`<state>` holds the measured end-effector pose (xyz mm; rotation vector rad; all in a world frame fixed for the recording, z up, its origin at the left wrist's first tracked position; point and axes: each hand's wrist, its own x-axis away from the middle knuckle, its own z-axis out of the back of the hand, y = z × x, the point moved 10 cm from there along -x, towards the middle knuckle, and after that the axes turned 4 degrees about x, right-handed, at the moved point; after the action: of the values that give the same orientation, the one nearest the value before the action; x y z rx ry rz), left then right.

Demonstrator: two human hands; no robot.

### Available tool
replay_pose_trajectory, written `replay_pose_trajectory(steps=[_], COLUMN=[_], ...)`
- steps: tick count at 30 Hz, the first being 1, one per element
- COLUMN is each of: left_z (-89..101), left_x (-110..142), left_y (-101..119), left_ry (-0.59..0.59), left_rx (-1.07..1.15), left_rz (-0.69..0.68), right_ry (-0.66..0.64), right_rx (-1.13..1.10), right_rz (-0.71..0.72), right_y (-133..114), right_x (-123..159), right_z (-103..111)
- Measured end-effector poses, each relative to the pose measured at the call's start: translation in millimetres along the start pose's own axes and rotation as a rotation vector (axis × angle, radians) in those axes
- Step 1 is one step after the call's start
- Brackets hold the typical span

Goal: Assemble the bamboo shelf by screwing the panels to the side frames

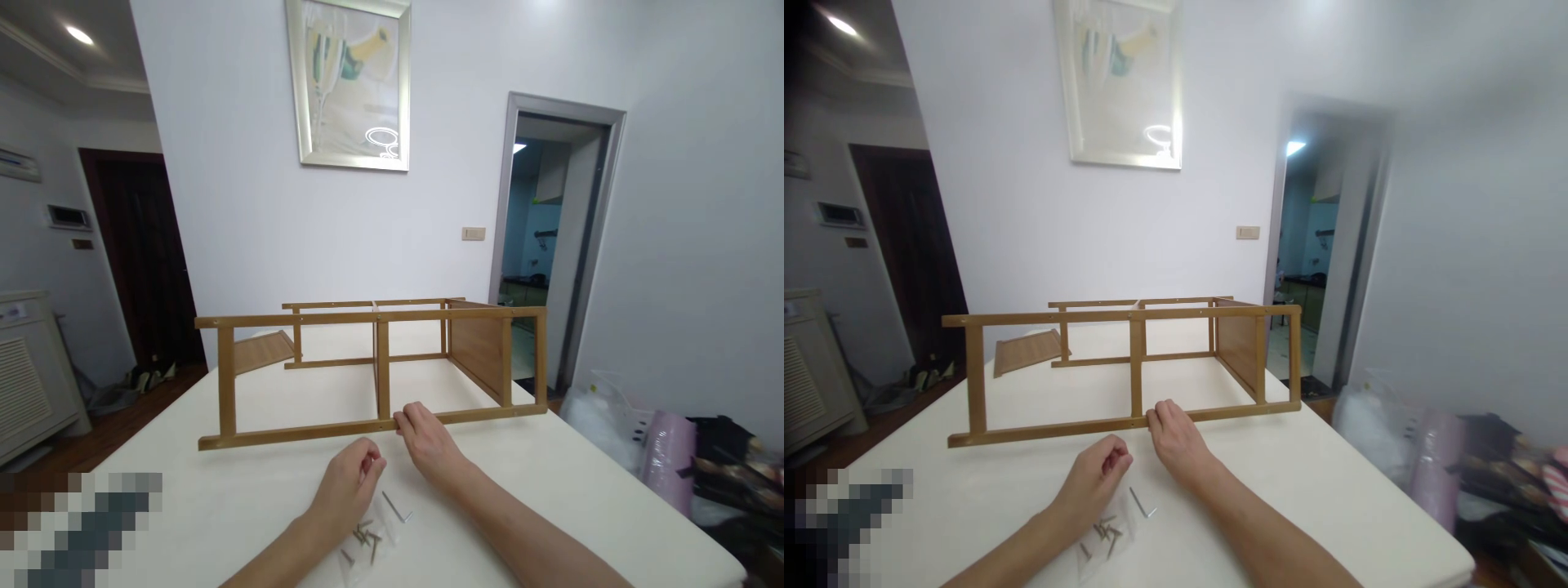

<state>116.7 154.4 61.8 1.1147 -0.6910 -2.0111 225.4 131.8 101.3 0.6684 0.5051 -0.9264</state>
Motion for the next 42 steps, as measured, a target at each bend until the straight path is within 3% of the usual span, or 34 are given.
replay_pose_trajectory(steps=[2, 5, 7, 9, 15, 20, 25, 35, 42], left_z=[-9.2, -22.4, -34.4, -43.9, -46.3, -42.8, -34.2, -23.3, -19.1], left_x=[0.3, 2.7, 1.8, -4.2, -39.1, -49.7, -53.3, -51.6, -51.8], left_y=[-24.4, -50.3, -52.2, -45.1, -23.5, -25.9, -19.5, -17.2, -14.3], left_ry=[-0.023, 0.035, 0.049, 0.046, 0.208, 0.281, 0.257, 0.272, 0.253], left_rx=[0.303, 0.800, 1.083, 1.255, 1.507, 1.520, 1.410, 1.351, 1.316], left_rz=[0.262, 0.610, 0.761, 0.815, 0.593, 0.527, 0.483, 0.477, 0.449], right_ry=[0.015, 0.046, 0.065, 0.072, 0.066, 0.152, 0.261, 0.264, 0.365], right_rx=[0.007, -0.002, -0.014, -0.018, -0.026, -0.043, -0.111, -0.212, -0.230], right_rz=[-0.006, -0.009, -0.008, -0.003, -0.004, -0.003, -0.027, -0.003, 0.031], right_y=[1.8, 3.2, 3.7, 4.2, 9.1, 12.0, 19.3, 14.0, 11.6], right_x=[-1.6, -4.3, -6.0, -7.3, -7.7, -8.0, -6.7, -6.9, -4.1], right_z=[2.7, 7.3, 10.4, 12.9, 18.9, 29.0, 41.1, 44.9, 60.1])
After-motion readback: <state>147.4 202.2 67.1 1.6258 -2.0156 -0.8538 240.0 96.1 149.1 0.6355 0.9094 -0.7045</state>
